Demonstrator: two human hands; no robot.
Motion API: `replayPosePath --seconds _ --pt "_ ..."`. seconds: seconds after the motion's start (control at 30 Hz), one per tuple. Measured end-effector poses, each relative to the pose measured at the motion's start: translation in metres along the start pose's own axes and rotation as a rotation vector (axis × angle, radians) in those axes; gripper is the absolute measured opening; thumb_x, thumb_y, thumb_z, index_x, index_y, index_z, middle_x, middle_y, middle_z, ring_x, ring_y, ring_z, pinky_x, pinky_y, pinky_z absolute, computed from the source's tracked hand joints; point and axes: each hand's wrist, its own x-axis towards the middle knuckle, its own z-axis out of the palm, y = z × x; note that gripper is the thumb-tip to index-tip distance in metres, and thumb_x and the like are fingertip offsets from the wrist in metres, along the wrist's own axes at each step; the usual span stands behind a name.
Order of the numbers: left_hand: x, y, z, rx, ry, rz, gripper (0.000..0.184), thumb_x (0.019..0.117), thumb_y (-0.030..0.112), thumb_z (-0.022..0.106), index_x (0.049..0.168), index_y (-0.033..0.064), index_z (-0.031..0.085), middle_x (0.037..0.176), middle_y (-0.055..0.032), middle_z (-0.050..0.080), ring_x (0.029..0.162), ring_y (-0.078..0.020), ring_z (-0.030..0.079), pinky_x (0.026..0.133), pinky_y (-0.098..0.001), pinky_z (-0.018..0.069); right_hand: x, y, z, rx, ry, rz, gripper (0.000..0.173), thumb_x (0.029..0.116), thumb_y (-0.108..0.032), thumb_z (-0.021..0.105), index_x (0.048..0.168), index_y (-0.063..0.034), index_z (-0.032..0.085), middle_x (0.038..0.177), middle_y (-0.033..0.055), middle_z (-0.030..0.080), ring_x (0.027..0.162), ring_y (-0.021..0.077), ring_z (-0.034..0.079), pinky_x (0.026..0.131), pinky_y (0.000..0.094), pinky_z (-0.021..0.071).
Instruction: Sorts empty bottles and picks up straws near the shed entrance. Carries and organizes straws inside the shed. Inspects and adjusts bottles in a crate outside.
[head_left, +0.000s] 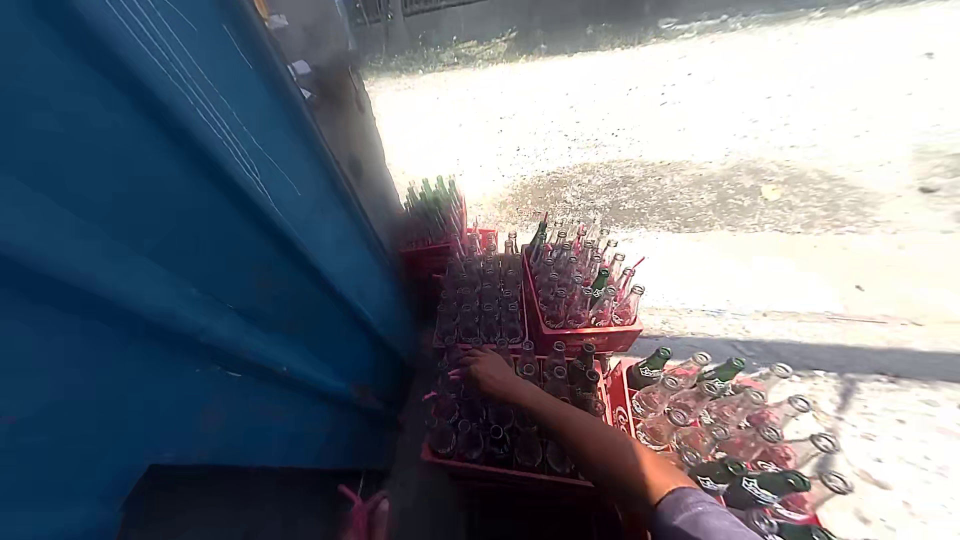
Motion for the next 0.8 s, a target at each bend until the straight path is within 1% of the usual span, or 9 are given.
replayPosePath --seconds 0.07,0.13,0.23,0.33,0.47,0.53,0.63,0.73,0.8 --pt "0.084 0.019 0.043 -0.040 -0.133 0.213 0.043 0.0991 0.025 0.062 0.133 0.0003 0.064 0.097 -0.0134 0.072 0.079 -0.0170 0.066 0.077 -0.0390 0.0566 -0.002 -0.020 -0.004 0.121 0.107 0.131 0.034 0.1062 -0.024 0.050 0.118 -0.0037 0.074 0.136 0.0124 0.066 0.134 0.0311 0.056 0.114 0.0513 0.0404" --pt "0.139 0.043 0.081 -0.053 -0.326 0.237 0.052 0.0962 0.034 0.067 0.139 0.0061 0.062 0.109 -0.0138 0.072 0.092 -0.0226 0.068 0.087 -0.0454 0.0561 -0.008 -0.041 -0.009 0.276 0.256 0.252 0.035 0.1059 -0.027 0.052 0.115 -0.0014 0.075 0.131 0.0156 0.067 0.128 0.0311 0.060 0.111 0.0492 0.0444" --pt "0.178 0.064 0.117 -0.036 -0.427 0.279 0.035 0.0996 0.034 0.065 0.123 0.0093 0.073 0.116 -0.0148 0.071 0.107 -0.0284 0.068 0.097 -0.0503 0.0530 -0.004 -0.059 -0.021 0.432 0.490 0.370 0.039 0.1066 -0.030 0.050 0.107 0.0012 0.073 0.111 0.0186 0.067 0.106 0.0305 0.066 0.095 0.0491 0.0521" --pt "0.173 0.087 0.121 -0.146 -0.328 0.362 0.036 0.1058 0.026 0.050 0.117 -0.0018 0.070 0.114 -0.0192 0.068 0.105 -0.0296 0.066 0.096 -0.0508 0.0523 0.002 -0.079 -0.040 0.511 0.637 0.353 0.038 0.1064 -0.028 0.050 0.099 0.0034 0.070 0.098 0.0174 0.065 0.093 0.0266 0.064 0.086 0.0439 0.0532" --pt "0.160 0.156 0.101 -0.745 -0.087 0.465 0.031 0.1076 0.019 0.043 0.115 -0.0070 0.057 0.099 0.0003 0.066 0.093 0.0015 0.063 0.089 -0.0188 0.0538 0.043 -0.133 -0.070 0.808 1.007 0.211 0.034 0.1060 -0.018 0.048 0.092 0.0035 0.070 0.088 0.0095 0.064 0.081 0.0138 0.063 0.077 0.0306 0.0553" --pt "0.168 0.175 0.089 -0.957 -0.033 0.479 0.027 0.1080 0.019 0.045 0.120 -0.0036 0.052 0.102 0.0044 0.064 0.096 0.0013 0.063 0.091 -0.0202 0.0537 0.069 -0.160 -0.091 1.068 1.151 0.166 0.033 0.1046 -0.011 0.044 0.082 0.0007 0.064 0.074 0.0024 0.059 0.067 0.0069 0.058 0.064 0.0241 0.0521" --pt "0.204 0.179 0.072 -0.915 0.037 0.594 0.038 0.1111 0.026 0.039 0.128 -0.0076 0.046 0.105 0.0008 0.065 0.093 -0.0023 0.065 0.089 -0.0230 0.0558 0.107 -0.171 -0.110 1.436 1.218 0.071 0.040 0.1070 -0.011 0.037 0.074 -0.0045 0.058 0.058 -0.0034 0.052 0.051 0.0037 0.049 0.051 0.0204 0.0462" --pt "0.231 0.164 0.073 -0.667 0.028 0.692 0.053 0.1079 0.030 0.049 0.128 -0.0198 0.049 0.116 -0.0137 0.065 0.099 -0.0018 0.063 0.092 -0.0200 0.0530 0.123 -0.151 -0.111 1.427 1.117 0.093 0.039 0.1083 -0.014 0.034 0.081 -0.0017 0.059 0.067 0.0019 0.059 0.058 0.0081 0.058 0.058 0.0247 0.0525" --pt "0.253 0.146 0.078 -0.456 -0.078 0.619 0.073 0.0920 0.051 0.070 0.129 -0.0107 0.058 0.106 -0.0071 0.072 0.086 0.0040 0.065 0.080 -0.0171 0.0557 0.101 -0.113 -0.104 1.071 0.917 0.166 0.034 0.1074 -0.015 0.041 0.114 0.0036 0.068 0.103 0.0112 0.068 0.091 0.0136 0.066 0.084 0.0309 0.0570"
